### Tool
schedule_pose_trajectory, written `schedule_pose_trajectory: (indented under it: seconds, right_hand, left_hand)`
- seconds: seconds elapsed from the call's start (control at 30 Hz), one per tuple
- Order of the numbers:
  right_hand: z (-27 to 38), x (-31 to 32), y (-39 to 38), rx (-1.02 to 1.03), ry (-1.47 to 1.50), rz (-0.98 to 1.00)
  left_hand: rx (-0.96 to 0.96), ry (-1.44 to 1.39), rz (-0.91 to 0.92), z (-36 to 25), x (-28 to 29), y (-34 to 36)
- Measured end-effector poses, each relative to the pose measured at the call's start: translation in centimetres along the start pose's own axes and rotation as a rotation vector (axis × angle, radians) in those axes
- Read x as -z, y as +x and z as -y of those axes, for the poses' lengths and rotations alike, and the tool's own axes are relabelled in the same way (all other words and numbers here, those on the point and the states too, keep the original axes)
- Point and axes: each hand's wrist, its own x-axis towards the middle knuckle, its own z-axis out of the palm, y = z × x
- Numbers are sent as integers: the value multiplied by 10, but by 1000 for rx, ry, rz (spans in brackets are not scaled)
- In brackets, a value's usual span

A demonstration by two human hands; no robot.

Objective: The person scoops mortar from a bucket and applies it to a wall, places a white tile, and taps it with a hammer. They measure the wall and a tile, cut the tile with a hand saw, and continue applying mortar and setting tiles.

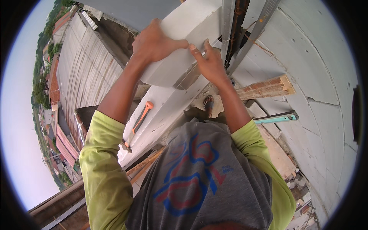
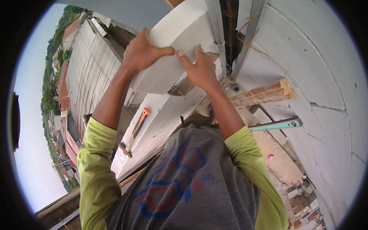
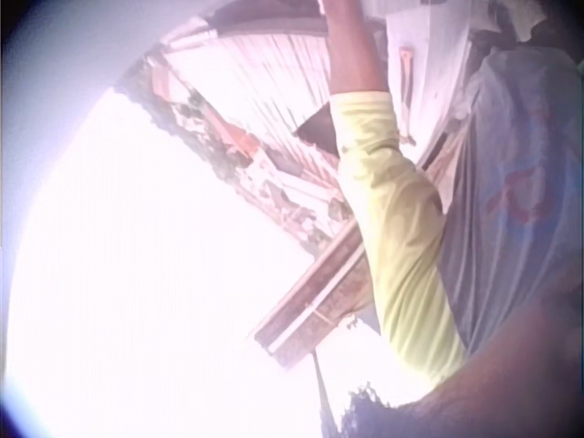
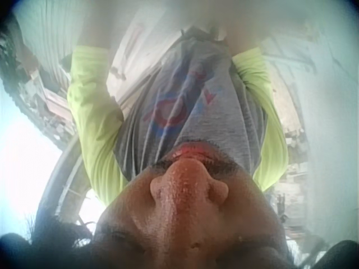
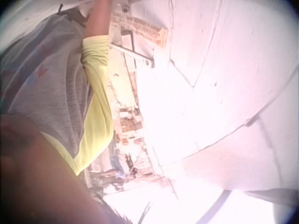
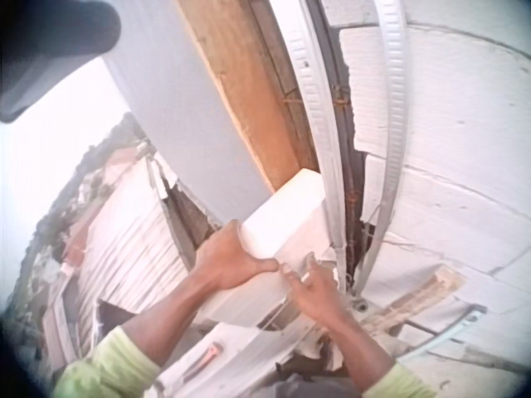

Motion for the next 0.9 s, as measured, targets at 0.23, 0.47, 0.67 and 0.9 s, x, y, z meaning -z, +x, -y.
schedule_pose_trajectory:
  seconds: [0.23,0.47,0.67,0.9]
  right_hand:
    - [-12,7,7,-32,-13,-32]
    - [-10,11,9,-24,-56,-32]
    - [-20,6,11,30,-76,-89]
    - [-3,11,6,105,-169,-118]
  left_hand:
    - [-16,18,25,-17,0,7]
    - [-36,20,-13,-17,-11,12]
    - [-47,22,-52,-13,-11,9]
    - [-27,-68,-45,-5,-10,0]
